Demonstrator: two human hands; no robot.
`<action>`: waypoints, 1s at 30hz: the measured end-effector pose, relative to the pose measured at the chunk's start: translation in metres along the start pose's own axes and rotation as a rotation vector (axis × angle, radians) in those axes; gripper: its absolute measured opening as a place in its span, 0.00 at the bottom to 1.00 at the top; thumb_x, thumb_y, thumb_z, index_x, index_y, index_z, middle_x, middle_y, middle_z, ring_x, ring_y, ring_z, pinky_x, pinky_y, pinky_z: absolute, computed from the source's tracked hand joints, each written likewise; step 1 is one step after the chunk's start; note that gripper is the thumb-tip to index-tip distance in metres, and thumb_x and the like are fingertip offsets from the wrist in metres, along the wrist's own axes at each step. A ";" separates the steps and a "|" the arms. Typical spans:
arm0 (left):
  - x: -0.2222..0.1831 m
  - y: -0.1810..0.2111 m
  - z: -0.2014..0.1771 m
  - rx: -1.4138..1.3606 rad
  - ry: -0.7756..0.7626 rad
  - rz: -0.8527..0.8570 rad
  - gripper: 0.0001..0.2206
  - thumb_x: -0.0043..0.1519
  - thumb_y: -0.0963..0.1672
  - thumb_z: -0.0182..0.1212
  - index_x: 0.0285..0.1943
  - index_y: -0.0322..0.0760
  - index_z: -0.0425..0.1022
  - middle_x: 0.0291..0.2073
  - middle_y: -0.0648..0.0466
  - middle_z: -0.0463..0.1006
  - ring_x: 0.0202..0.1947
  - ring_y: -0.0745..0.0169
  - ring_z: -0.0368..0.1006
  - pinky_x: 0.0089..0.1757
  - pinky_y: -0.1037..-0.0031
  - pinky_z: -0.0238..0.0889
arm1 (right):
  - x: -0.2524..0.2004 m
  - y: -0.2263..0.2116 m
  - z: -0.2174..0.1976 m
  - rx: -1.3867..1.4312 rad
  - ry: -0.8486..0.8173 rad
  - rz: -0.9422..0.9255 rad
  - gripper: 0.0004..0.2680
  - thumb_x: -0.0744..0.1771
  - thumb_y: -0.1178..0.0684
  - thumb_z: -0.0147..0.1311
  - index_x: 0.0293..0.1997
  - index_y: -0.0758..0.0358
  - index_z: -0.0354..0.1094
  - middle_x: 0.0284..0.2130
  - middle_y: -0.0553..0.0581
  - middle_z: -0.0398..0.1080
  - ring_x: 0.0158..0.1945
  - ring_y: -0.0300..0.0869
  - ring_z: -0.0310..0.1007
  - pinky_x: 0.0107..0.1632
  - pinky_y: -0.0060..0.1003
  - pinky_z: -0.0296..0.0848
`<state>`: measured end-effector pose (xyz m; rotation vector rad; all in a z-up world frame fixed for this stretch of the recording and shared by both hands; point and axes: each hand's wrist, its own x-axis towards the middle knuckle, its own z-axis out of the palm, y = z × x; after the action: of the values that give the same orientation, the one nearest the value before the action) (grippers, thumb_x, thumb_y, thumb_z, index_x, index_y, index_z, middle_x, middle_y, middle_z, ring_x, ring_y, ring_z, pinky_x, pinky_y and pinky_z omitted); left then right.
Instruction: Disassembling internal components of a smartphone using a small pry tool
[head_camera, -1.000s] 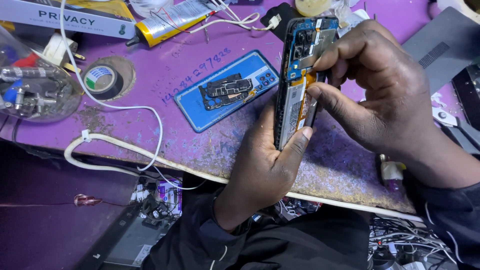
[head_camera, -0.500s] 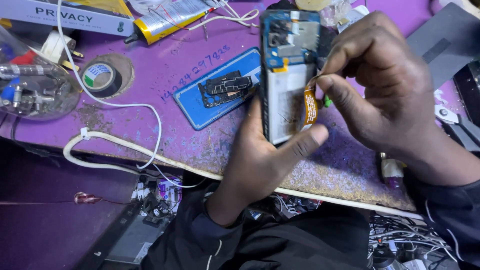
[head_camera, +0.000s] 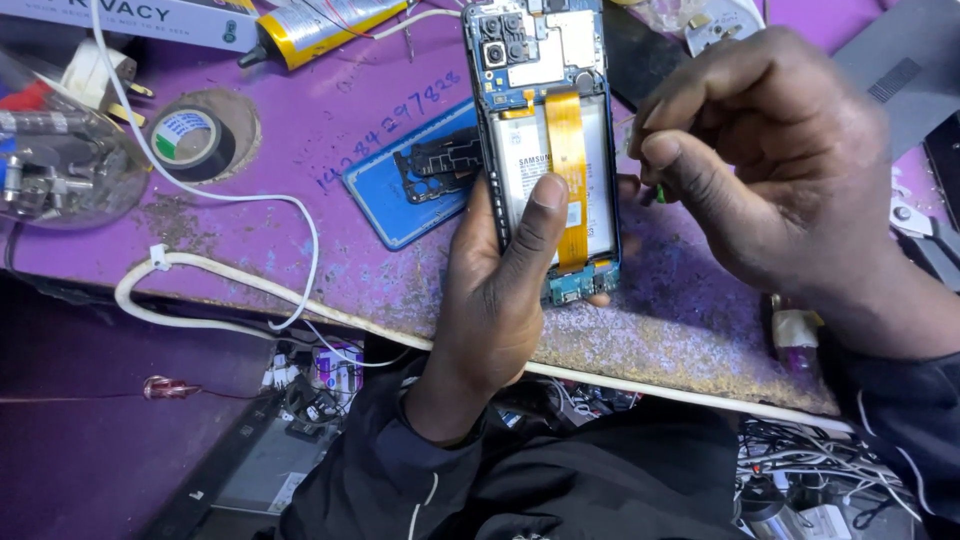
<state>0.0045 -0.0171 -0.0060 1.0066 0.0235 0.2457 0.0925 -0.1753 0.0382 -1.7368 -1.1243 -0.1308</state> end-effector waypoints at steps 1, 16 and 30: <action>0.000 -0.002 -0.001 -0.053 -0.003 -0.004 0.28 0.66 0.50 0.54 0.74 0.31 0.61 0.66 0.44 0.73 0.63 0.53 0.72 0.58 0.64 0.73 | 0.001 0.001 -0.001 -0.077 -0.030 -0.043 0.06 0.72 0.66 0.53 0.46 0.80 0.59 0.38 0.71 0.69 0.37 0.47 0.74 0.41 0.32 0.77; 0.004 -0.003 -0.001 -0.057 0.078 0.074 0.29 0.67 0.50 0.52 0.75 0.31 0.57 0.69 0.44 0.67 0.70 0.55 0.64 0.68 0.66 0.59 | 0.008 0.002 -0.007 -0.474 -0.371 -0.457 0.08 0.69 0.58 0.61 0.48 0.72 0.71 0.49 0.69 0.75 0.52 0.60 0.78 0.57 0.52 0.78; 0.004 -0.003 -0.002 -0.059 0.096 0.060 0.25 0.68 0.49 0.52 0.72 0.31 0.61 0.65 0.46 0.71 0.64 0.59 0.67 0.64 0.67 0.63 | 0.007 -0.007 -0.007 -0.559 -0.436 -0.499 0.05 0.70 0.58 0.55 0.47 0.69 0.72 0.51 0.69 0.74 0.51 0.63 0.79 0.52 0.52 0.78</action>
<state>0.0086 -0.0165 -0.0096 0.9368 0.0730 0.3474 0.0940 -0.1761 0.0503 -1.9789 -1.9786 -0.4196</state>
